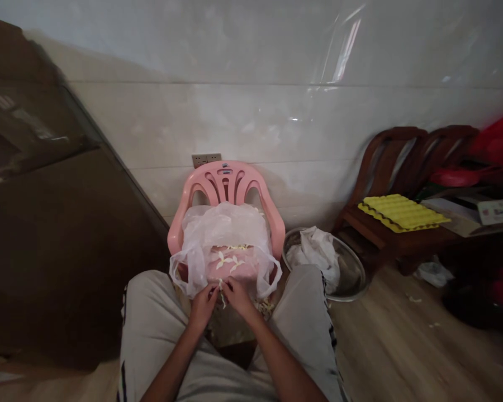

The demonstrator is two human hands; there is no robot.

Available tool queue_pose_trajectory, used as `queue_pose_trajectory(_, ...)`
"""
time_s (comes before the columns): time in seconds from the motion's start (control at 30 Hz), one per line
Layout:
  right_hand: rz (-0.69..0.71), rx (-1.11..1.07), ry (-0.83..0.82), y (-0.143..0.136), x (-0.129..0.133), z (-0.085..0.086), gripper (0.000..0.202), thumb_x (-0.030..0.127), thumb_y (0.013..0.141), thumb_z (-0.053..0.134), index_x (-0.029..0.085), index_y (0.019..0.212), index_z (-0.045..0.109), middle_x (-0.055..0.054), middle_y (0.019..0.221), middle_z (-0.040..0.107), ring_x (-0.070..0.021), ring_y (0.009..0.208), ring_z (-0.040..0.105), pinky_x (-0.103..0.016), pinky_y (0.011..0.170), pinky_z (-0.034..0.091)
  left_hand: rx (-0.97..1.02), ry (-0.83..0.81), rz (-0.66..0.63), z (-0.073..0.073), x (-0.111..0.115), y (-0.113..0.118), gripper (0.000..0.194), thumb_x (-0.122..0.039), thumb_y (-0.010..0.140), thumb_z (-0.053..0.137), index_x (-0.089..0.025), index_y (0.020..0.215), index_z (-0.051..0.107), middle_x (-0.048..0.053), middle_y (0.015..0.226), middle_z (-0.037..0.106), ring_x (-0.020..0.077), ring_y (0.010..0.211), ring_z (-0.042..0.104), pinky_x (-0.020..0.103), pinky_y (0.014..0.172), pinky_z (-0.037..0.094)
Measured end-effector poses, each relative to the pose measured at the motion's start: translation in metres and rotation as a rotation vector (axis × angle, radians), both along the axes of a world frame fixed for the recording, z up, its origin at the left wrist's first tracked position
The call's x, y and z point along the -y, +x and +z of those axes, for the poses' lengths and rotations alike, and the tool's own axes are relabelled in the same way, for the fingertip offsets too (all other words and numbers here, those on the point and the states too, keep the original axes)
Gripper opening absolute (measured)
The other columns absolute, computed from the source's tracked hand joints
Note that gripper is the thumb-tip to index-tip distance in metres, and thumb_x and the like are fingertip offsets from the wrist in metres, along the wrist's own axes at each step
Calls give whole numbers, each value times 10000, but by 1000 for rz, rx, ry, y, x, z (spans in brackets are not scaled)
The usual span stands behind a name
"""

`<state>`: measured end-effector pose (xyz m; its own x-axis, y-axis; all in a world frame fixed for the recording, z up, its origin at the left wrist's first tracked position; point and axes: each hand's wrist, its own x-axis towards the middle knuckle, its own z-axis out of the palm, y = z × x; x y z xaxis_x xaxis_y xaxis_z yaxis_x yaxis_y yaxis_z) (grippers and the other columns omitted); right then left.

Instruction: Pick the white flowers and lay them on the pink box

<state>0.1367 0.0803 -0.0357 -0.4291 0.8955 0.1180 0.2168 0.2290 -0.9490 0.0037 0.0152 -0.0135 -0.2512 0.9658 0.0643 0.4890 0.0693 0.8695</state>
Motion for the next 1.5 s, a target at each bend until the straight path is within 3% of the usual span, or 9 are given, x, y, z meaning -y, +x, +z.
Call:
queue_pose_trajectory(0.23, 87, -34, 36, 2, 2, 4, 237, 286, 936, 451, 187, 841, 645, -2, 737, 635, -140, 662, 546, -220, 613, 392, 16, 31, 13, -3, -1, -2, 349, -498, 868, 505, -222, 975, 691, 24, 856, 770, 211, 725, 721, 296, 699, 546)
queue_pose_trajectory(0.47, 57, -36, 34, -1, -1, 0, 337, 366, 944, 456, 168, 723, 616, 16, 651, 584, -129, 639, 497, -223, 619, 377, 29, 44, 3, -3, 1, -1, 329, -489, 869, 505, -228, 955, 685, 21, 872, 766, 216, 753, 715, 304, 731, 534)
queue_pose_trajectory(0.7, 61, -63, -13, -1, 0, 1, 346, 414, 928, 473, 168, 735, 620, 17, 666, 587, -133, 657, 507, -221, 628, 389, 33, 44, -7, -3, 1, -2, 312, -483, 877, 504, -235, 926, 687, 9, 816, 764, 213, 734, 715, 295, 715, 526)
queue_pose_trajectory(1.03, 53, -63, -23, -1, 0, 3, 334, 394, 917, 468, 170, 704, 596, 27, 633, 543, -124, 635, 478, -223, 612, 381, 34, 34, -19, 0, 1, -1, 309, -479, 867, 506, -230, 922, 679, 12, 814, 761, 213, 722, 715, 299, 716, 529)
queue_pose_trajectory(1.27, 67, -81, -184, -2, 2, 1, 335, 443, 916, 459, 178, 784, 616, 28, 640, 538, -114, 524, 492, -212, 482, 396, -13, 6, -10, 1, -1, -1, 350, -508, 879, 474, -227, 922, 679, 18, 839, 758, 209, 743, 706, 291, 724, 513)
queue_pose_trajectory(1.5, 62, -74, -161, -5, 3, -3, 328, 411, 921, 458, 161, 807, 637, 19, 632, 570, -113, 513, 504, -212, 479, 420, 26, -11, -20, 7, 0, 2, 376, -538, 876, 469, -232, 916, 682, 11, 782, 760, 216, 716, 710, 288, 693, 520)
